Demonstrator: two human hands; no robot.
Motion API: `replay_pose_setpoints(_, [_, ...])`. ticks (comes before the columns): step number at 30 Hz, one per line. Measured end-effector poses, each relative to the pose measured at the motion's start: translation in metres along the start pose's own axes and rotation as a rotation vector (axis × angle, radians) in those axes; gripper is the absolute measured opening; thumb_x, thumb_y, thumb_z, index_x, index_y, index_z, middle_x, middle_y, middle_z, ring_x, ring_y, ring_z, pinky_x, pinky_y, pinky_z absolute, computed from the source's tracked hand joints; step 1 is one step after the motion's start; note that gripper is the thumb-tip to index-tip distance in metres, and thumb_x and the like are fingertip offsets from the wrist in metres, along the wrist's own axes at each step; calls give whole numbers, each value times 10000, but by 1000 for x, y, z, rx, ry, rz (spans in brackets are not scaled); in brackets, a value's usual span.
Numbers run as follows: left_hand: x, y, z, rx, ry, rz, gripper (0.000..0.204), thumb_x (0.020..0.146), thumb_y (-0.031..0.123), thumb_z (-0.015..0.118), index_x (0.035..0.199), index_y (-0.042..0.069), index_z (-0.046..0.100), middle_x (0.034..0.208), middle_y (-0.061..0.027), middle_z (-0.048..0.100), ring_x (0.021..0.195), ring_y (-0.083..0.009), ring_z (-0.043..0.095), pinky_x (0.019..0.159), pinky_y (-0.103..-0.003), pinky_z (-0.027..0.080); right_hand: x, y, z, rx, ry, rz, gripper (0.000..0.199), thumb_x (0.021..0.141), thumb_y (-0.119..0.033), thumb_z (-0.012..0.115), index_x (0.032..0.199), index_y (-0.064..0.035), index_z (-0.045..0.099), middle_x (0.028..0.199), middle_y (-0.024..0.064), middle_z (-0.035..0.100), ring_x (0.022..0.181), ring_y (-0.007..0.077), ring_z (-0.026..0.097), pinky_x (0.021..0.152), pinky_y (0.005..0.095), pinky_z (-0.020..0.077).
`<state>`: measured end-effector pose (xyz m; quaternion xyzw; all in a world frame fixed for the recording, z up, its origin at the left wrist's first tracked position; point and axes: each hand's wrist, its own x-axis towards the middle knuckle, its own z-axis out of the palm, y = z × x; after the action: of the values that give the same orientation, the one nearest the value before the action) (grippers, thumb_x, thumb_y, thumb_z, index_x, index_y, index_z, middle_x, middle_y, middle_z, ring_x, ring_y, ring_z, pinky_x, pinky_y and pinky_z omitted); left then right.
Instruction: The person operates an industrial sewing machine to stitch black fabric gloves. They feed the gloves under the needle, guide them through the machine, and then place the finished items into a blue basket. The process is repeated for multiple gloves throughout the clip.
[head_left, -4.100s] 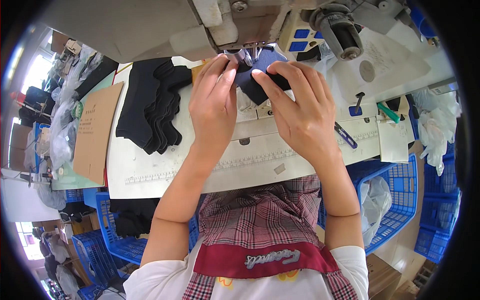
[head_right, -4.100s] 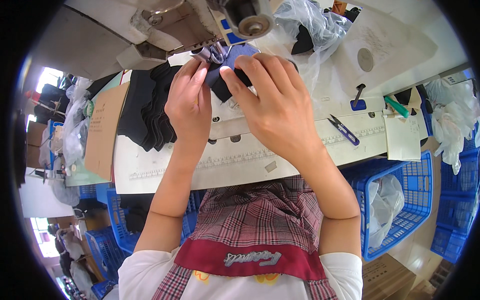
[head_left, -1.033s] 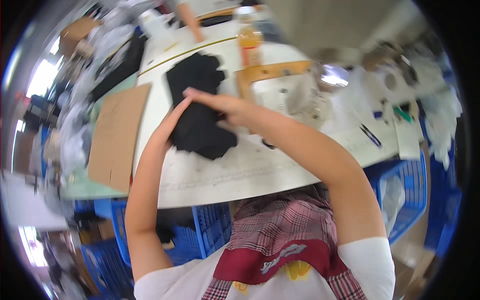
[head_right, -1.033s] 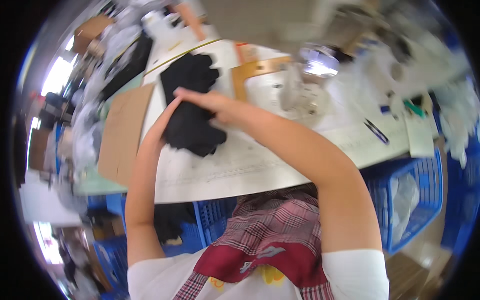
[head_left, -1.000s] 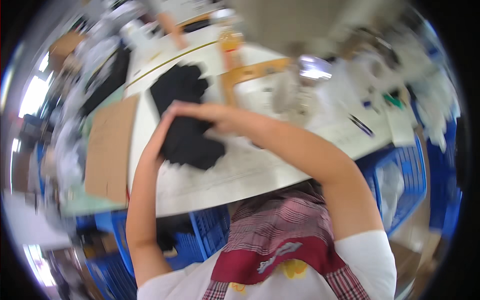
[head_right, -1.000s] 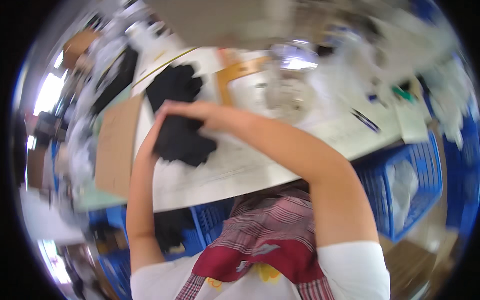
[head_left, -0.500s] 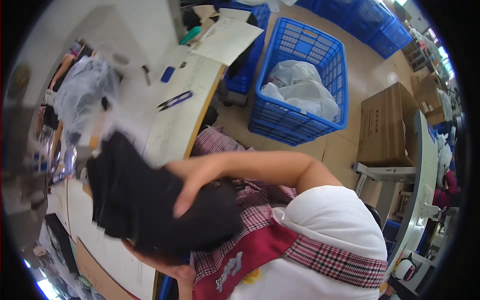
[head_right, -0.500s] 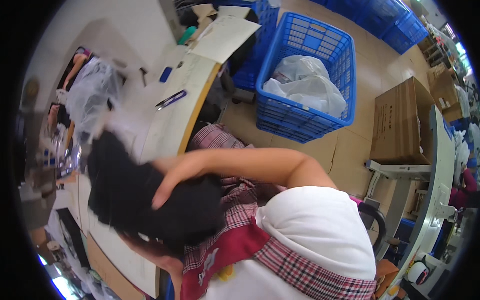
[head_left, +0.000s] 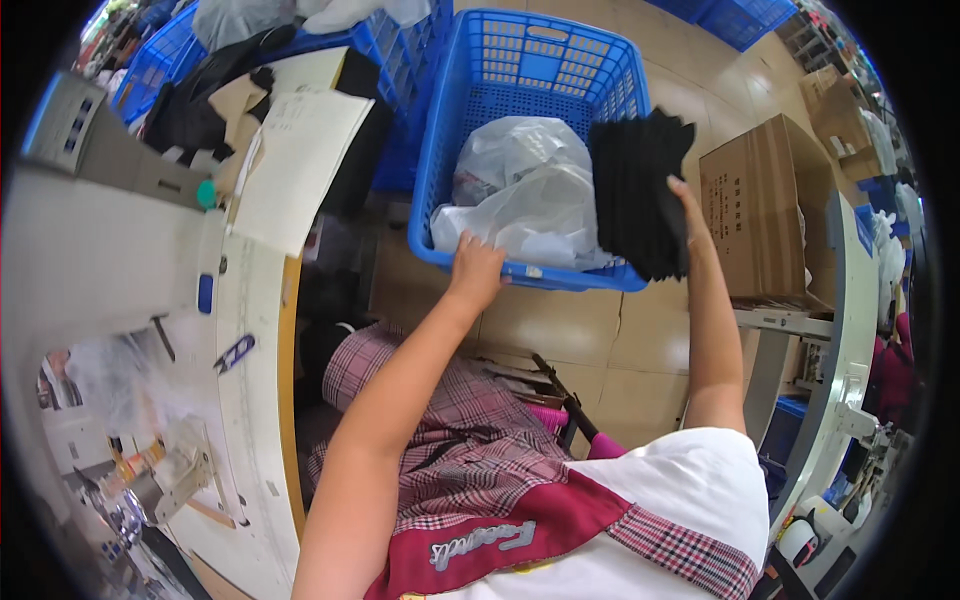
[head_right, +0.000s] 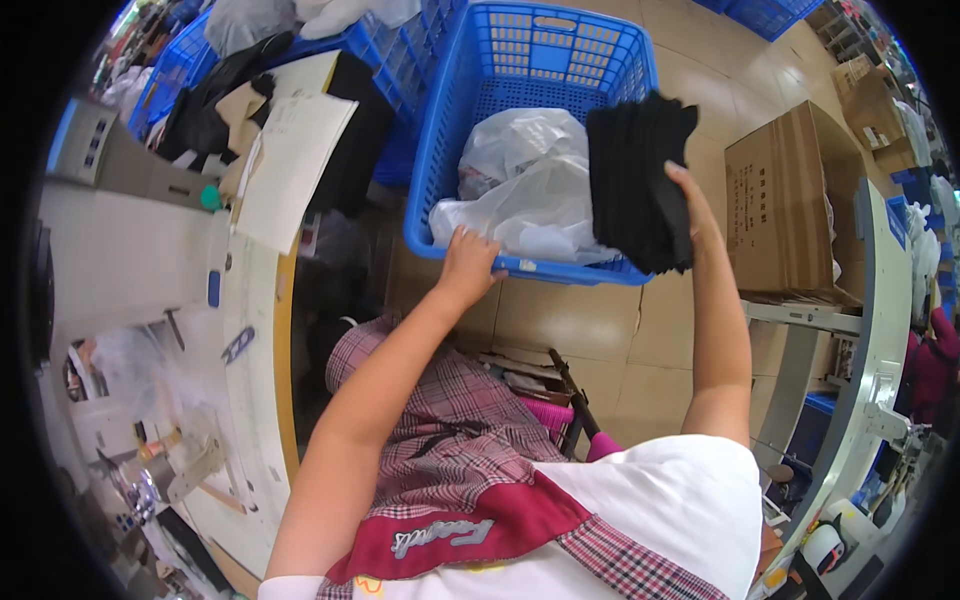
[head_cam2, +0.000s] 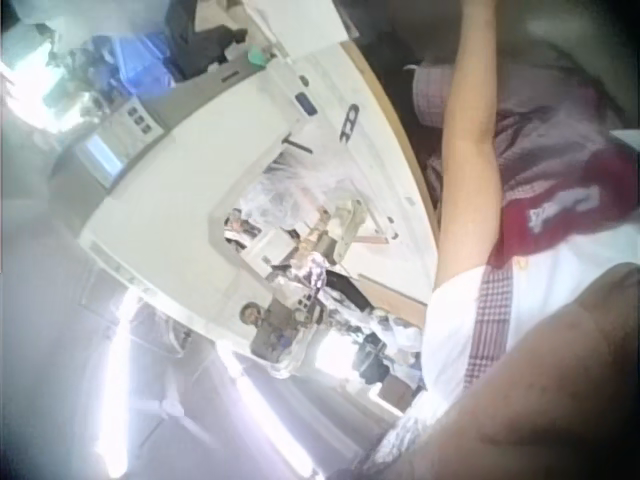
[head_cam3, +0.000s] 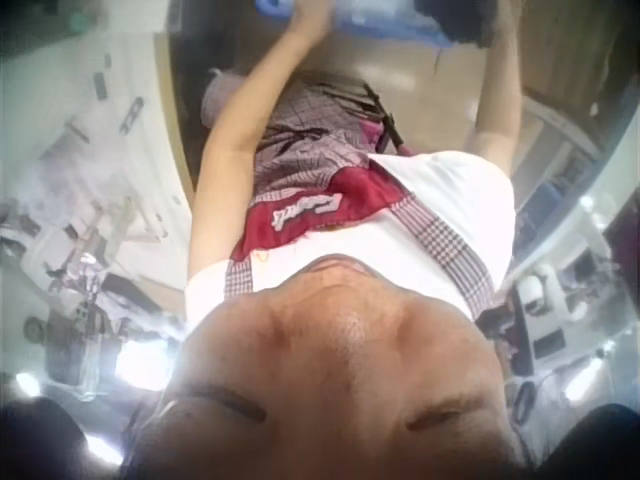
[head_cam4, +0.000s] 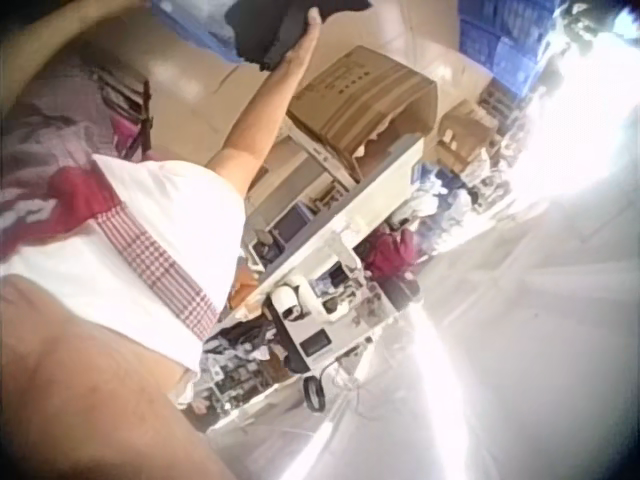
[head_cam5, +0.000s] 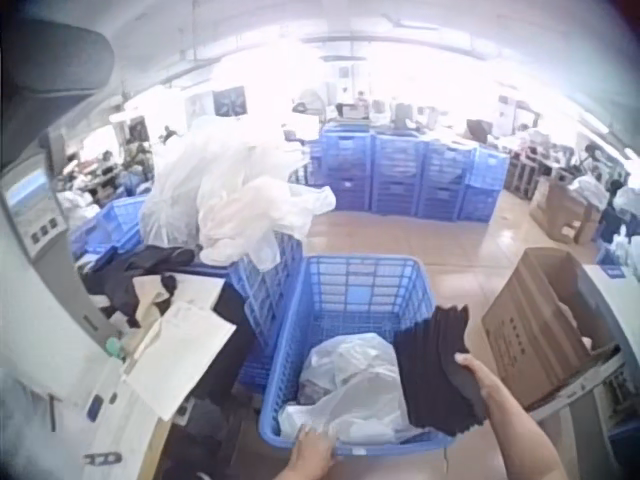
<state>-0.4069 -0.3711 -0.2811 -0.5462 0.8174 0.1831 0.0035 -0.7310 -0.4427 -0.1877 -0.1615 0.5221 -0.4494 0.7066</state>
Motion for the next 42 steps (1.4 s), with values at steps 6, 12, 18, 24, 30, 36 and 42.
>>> replay_pose_setpoints(6, [-14, -7, 15, -6, 130, 111, 328, 672, 159, 823, 944, 68, 664, 924, -96, 681, 992, -257, 619, 1131, -485, 325, 73, 61, 7, -295, -159, 312, 566, 822, -348, 774, 1216, 27, 617, 1065, 126, 703, 919, 218, 696, 840, 316, 570])
replay_pose_setpoints(12, [-57, -12, 8, -44, -35, 104, 502, 649, 245, 854, 1051, 33, 642, 997, -130, 660, 1050, -284, 597, 1125, -451, 330, 63, 73, 20, -548, -319, 296, 626, 807, -326, 776, 1266, 48, 571, 1087, 124, 685, 927, 184, 682, 816, 291, 549])
replay_pose_setpoints(18, [-28, -14, -47, -223, 507, -132, 830, 624, 440, 880, 1242, -16, 564, 1226, -204, 550, 1181, -376, 525, 1074, -451, 358, -35, -33, 24, -175, 209, -222, 566, 761, -312, 768, 1206, 5, 619, 1063, 119, 691, 941, 208, 677, 907, 328, 541])
replay_pose_setpoints(24, [49, -23, -70, -398, 321, -230, 446, 777, 321, 791, 1041, -7, 646, 1080, -196, 627, 1007, -362, 617, 853, -426, 485, -85, -126, 63, -483, 140, -731, 534, 812, -316, 718, 1219, 16, 625, 1109, 126, 687, 990, 216, 676, 930, 326, 531])
replay_pose_setpoints(30, [56, 0, -184, -1539, 354, -283, 367, 940, 266, 657, 1149, -34, 623, 984, -89, 684, 836, -191, 673, 730, -314, 541, -59, -169, 100, -506, 124, -868, 509, 863, -320, 668, 1233, 28, 631, 1155, 133, 683, 1039, 225, 676, 953, 324, 521])
replay_pose_setpoints(36, [52, 2, -205, -1623, 354, -395, 532, 908, 421, 686, 1187, -27, 621, 1034, -108, 680, 910, -217, 665, 829, -351, 544, -27, -56, 97, -453, -104, -616, 689, 777, -311, 746, 1338, 27, 532, 1224, 178, 642, 1134, 301, 614, 1015, 355, 454])
replay_pose_setpoints(42, [-3, -65, -194, -1267, 621, -355, 455, 916, 240, 651, 1277, -28, 580, 1140, -104, 664, 1010, -189, 649, 818, -344, 537, 48, -12, 104, -1569, -225, -680, 921, 675, -442, 829, 1376, 48, 487, 1226, 243, 641, 1176, 374, 600, 1031, 404, 439])
